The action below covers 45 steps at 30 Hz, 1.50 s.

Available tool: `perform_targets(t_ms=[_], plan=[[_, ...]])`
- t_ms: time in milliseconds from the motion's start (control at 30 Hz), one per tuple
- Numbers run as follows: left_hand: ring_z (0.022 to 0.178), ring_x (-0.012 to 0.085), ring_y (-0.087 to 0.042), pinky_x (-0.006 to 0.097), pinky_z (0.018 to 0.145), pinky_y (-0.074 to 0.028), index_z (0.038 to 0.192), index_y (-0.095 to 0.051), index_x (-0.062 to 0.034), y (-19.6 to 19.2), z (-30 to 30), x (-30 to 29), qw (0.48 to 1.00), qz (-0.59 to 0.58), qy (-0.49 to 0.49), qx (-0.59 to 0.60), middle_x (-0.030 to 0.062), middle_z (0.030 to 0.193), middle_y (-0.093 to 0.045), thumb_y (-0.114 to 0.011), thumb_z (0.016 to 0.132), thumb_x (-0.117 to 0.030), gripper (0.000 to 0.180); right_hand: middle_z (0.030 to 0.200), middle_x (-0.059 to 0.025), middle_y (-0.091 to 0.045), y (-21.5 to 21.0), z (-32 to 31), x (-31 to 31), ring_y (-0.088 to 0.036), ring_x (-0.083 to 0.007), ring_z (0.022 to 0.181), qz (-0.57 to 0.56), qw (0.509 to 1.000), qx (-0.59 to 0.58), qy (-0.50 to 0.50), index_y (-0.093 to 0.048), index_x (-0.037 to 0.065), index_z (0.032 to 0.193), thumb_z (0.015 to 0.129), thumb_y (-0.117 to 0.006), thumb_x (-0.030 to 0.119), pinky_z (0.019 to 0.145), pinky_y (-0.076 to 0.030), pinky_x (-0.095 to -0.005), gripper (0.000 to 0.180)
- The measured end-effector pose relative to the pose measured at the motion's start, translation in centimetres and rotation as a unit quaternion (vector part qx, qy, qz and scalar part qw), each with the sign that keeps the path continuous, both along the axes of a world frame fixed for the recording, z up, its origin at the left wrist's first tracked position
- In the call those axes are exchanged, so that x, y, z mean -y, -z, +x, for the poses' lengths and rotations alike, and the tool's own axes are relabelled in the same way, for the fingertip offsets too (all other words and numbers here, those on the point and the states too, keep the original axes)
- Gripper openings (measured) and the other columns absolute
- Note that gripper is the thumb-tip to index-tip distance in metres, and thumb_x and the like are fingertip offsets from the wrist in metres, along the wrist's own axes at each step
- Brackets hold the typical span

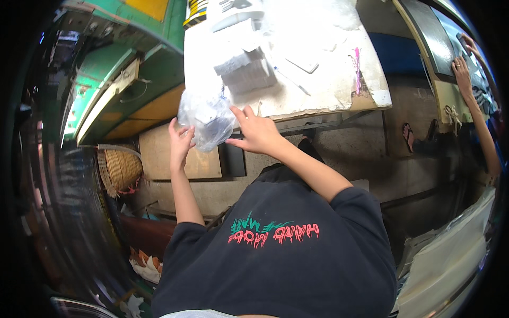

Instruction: The person picks up plastic bags containing white components, walks to a workstation, and places them on a table. They then open a bag, remove a stack of components, and place them into another plastic bag, tying it closed.

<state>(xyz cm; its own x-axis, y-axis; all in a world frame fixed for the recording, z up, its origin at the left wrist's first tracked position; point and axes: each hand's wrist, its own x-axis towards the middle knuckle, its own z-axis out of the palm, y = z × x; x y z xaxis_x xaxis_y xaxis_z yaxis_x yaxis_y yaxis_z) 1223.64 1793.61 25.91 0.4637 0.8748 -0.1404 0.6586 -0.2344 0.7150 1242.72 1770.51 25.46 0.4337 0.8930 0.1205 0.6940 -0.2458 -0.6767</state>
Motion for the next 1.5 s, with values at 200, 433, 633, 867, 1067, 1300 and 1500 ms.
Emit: perform_targets(t_ms=[200, 433, 633, 867, 1067, 1300, 1500], plan=[[0.069, 0.0101, -0.064, 0.025, 0.059, -0.052, 0.106, -0.070, 0.0021, -4.1, -0.9, -2.3, 0.991, 0.007, -0.015, 0.133, 0.0036, 0.082, -0.069, -0.065, 0.101, -0.016, 0.019, 0.101, -0.0190, -0.065, 0.3, 0.2, -6.6, -0.070, -0.0381, 0.088, -0.054, 0.996, 0.057, -0.038, -0.058, 0.005, 0.124, 0.093, -0.066, 0.026, 0.073, -0.057, -0.0455, 0.038], [0.088, 0.0177, -0.063, 0.031, 0.080, -0.051, 0.111, -0.069, -0.0022, -10.7, 1.9, -5.2, 0.947, 0.281, -0.013, 0.158, 0.0091, 0.103, -0.070, -0.062, 0.102, -0.017, 0.019, 0.076, -0.0155, -0.065, -10.3, 6.0, -3.5, -0.068, -0.0251, 0.069, 0.239, 0.959, -0.150, -0.007, -0.064, 0.005, 0.117, 0.092, -0.062, 0.005, 0.066, -0.052, -0.0378, 0.024], [0.110, 0.0331, -0.064, 0.047, 0.102, -0.045, 0.118, -0.073, -0.0110, -11.4, 2.9, 0.7, 0.853, 0.204, 0.480, 0.004, 0.0115, 0.115, -0.074, -0.068, 0.092, -0.052, 0.049, 0.086, -0.0145, -0.067, -11.4, 7.2, -4.5, -0.067, -0.0268, 0.075, 0.241, 0.966, -0.091, 0.004, -0.062, 0.001, 0.123, 0.092, -0.072, 0.018, 0.072, -0.055, -0.0363, 0.036], [0.094, 0.0342, -0.058, 0.045, 0.095, -0.044, 0.085, -0.076, -0.0044, -16.5, 0.1, -7.2, 0.871, 0.184, 0.433, -0.142, 0.0138, 0.083, -0.067, -0.060, 0.097, -0.051, 0.051, 0.086, -0.0197, -0.065, -10.6, 5.2, -8.7, -0.065, -0.0391, 0.088, 0.057, 0.997, 0.004, -0.059, -0.065, -0.002, 0.089, 0.088, -0.069, 0.014, 0.078, -0.054, -0.0465, 0.017], [0.109, 0.0344, -0.047, 0.043, 0.096, -0.040, 0.104, -0.064, -0.0026, -16.4, -3.7, -16.3, 0.851, 0.413, 0.324, 0.017, 0.0179, 0.113, -0.050, -0.074, 0.092, -0.039, 0.039, 0.122, -0.0164, -0.063, -12.3, 4.9, -13.0, -0.062, -0.0235, 0.102, 0.345, 0.914, -0.214, 0.021, -0.063, -0.003, 0.090, 0.100, -0.056, 0.014, 0.092, -0.047, -0.0321, 0.022], [0.133, 0.0281, -0.046, 0.045, 0.115, -0.036, 0.127, -0.045, -0.0141, -6.6, 2.4, -16.6, 0.759, -0.283, 0.135, 0.571, 0.0182, 0.145, -0.049, -0.031, 0.114, -0.033, 0.027, 0.112, -0.0119, -0.070, -11.0, 1.0, -14.9, -0.063, -0.0210, 0.108, 0.473, 0.607, -0.637, 0.048, -0.060, 0.001, 0.119, 0.109, -0.035, 0.031, 0.108, -0.041, -0.0369, 0.041], [0.053, 0.0043, -0.034, 0.022, 0.056, -0.041, 0.133, -0.050, -0.0114, -10.9, 7.4, -10.3, 0.687, -0.421, 0.227, 0.547, -0.0047, 0.073, -0.034, -0.036, 0.112, -0.045, 0.042, 0.069, 0.0072, -0.044, -9.8, -0.3, -14.6, -0.037, -0.0051, 0.058, 0.418, 0.672, -0.611, 0.019, -0.049, 0.011, 0.106, 0.106, -0.050, 0.025, 0.065, -0.037, -0.0263, 0.014]])
